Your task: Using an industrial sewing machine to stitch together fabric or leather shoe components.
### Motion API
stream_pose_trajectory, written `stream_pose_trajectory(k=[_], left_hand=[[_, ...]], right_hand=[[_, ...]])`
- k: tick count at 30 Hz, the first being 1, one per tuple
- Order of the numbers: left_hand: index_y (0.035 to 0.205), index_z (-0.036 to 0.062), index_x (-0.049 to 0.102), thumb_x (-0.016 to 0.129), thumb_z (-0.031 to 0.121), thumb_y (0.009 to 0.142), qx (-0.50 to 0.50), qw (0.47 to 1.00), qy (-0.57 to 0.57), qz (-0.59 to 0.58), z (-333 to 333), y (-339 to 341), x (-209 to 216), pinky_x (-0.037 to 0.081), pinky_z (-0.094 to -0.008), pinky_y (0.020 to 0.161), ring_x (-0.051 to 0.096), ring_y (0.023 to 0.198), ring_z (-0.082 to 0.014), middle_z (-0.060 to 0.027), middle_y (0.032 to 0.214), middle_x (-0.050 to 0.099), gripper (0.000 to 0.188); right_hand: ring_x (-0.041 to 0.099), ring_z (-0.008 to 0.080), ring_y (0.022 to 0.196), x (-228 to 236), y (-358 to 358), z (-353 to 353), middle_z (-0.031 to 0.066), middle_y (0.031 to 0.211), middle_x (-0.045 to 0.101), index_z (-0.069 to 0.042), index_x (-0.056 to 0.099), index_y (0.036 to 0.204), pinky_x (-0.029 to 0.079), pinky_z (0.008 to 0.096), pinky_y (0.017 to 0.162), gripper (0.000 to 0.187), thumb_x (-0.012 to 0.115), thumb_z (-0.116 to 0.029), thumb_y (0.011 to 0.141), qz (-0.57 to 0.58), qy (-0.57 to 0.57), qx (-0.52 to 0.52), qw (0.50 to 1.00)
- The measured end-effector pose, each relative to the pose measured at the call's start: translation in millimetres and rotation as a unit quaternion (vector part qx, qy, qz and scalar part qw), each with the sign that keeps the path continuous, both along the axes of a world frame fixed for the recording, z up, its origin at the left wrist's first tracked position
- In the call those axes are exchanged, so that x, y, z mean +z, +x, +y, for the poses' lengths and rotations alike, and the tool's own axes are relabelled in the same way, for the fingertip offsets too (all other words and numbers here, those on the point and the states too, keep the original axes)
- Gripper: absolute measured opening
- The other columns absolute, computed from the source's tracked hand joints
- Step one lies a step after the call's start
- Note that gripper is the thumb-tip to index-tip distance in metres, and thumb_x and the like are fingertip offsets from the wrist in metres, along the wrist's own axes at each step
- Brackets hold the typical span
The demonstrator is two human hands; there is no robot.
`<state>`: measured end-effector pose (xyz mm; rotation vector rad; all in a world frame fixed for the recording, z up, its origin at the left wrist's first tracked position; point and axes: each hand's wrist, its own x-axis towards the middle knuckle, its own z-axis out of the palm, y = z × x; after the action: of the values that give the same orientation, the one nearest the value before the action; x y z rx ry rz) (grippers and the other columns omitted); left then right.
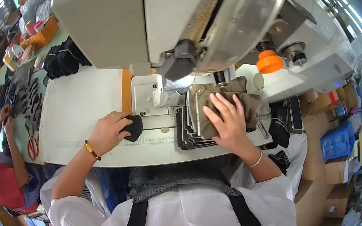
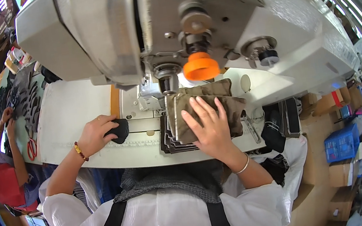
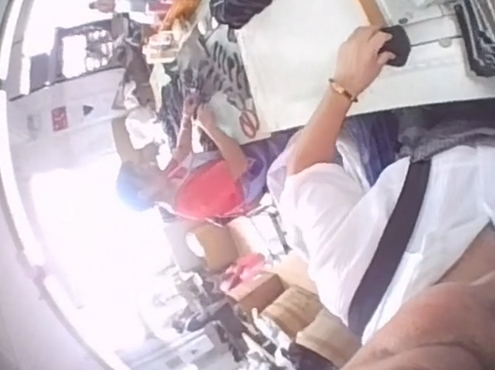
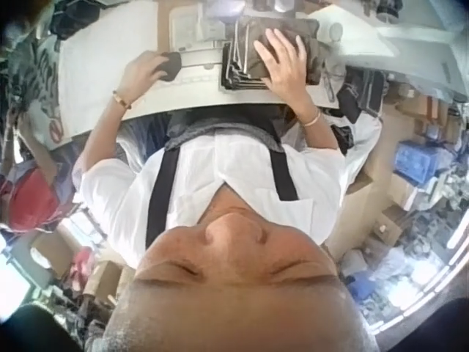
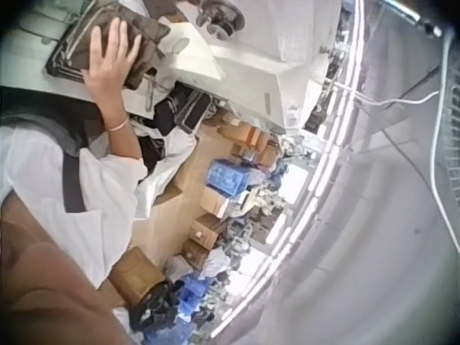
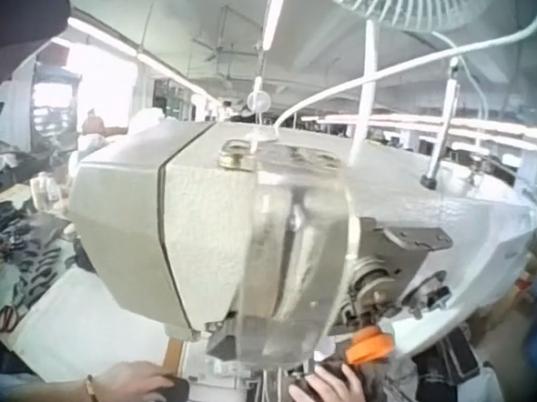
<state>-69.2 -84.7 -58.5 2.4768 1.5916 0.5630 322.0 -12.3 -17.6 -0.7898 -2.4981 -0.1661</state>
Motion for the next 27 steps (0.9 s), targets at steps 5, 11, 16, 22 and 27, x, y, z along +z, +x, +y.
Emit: stream_pose_trajectory(k=[5,11,16,22,27], left_hand=[[0.109,0.0065,0.078,0.086,0.016,0.078,0.025,0.996,-0.051,-0.071,0,-8,2,0.056,-0.0404,0.099,0.068,0.115,-0.0307,-0.0106,0.128,0.072,0.033],[0.109,0.0033,0.079,0.080,0.007,0.084,0.024,0.986,-0.113,-0.124,8,-15,5,0.056,-0.0394,0.099,0.070,0.112,-0.0296,-0.0117,0.124,0.074,0.025],[0.100,0.0005,0.077,0.074,0.002,0.087,0.065,0.985,-0.113,-0.114,4,-8,2,0.056,-0.0408,0.097,0.070,0.111,-0.0319,-0.0132,0.124,0.074,0.013],[0.084,0.0019,0.074,0.078,0.004,0.084,0.039,0.994,-0.002,-0.100,-3,2,-1,0.056,-0.0396,0.092,0.068,0.103,-0.0316,-0.0098,0.111,0.072,0.004],[0.083,0.0047,0.075,0.081,0.009,0.082,0.023,0.989,-0.070,-0.126,1,-11,0,0.056,-0.0381,0.089,0.067,0.100,-0.0282,-0.0063,0.103,0.071,0.007]], right_hand=[[0.054,0.0353,0.140,-15,-6,14,0.0188,0.148,0.059,-0.010,0.064,0.139,0.032,0.0616,0.120,0.066,0.079,-0.011,0.075,0.035,0.034,-0.009,0.999],[0.049,0.0346,0.146,16,9,14,0.0168,0.156,0.054,-0.007,0.058,0.148,0.030,0.0562,0.123,0.074,0.082,-0.025,0.080,0.004,-0.094,0.046,0.994],[0.048,0.0350,0.147,41,16,16,0.0173,0.157,0.052,-0.003,0.056,0.149,0.032,0.0536,0.125,0.075,0.077,-0.006,0.077,-0.049,-0.141,0.071,0.986],[0.054,0.0347,0.140,46,-1,5,0.0181,0.150,0.057,-0.003,0.058,0.146,0.042,0.0491,0.120,0.083,0.077,0.004,0.067,-0.075,-0.087,0.029,0.993],[0.052,0.0377,0.140,55,3,10,0.0178,0.153,0.054,-0.005,0.058,0.146,0.041,0.0478,0.118,0.081,0.080,0.001,0.069,-0.047,-0.160,0.045,0.985]])
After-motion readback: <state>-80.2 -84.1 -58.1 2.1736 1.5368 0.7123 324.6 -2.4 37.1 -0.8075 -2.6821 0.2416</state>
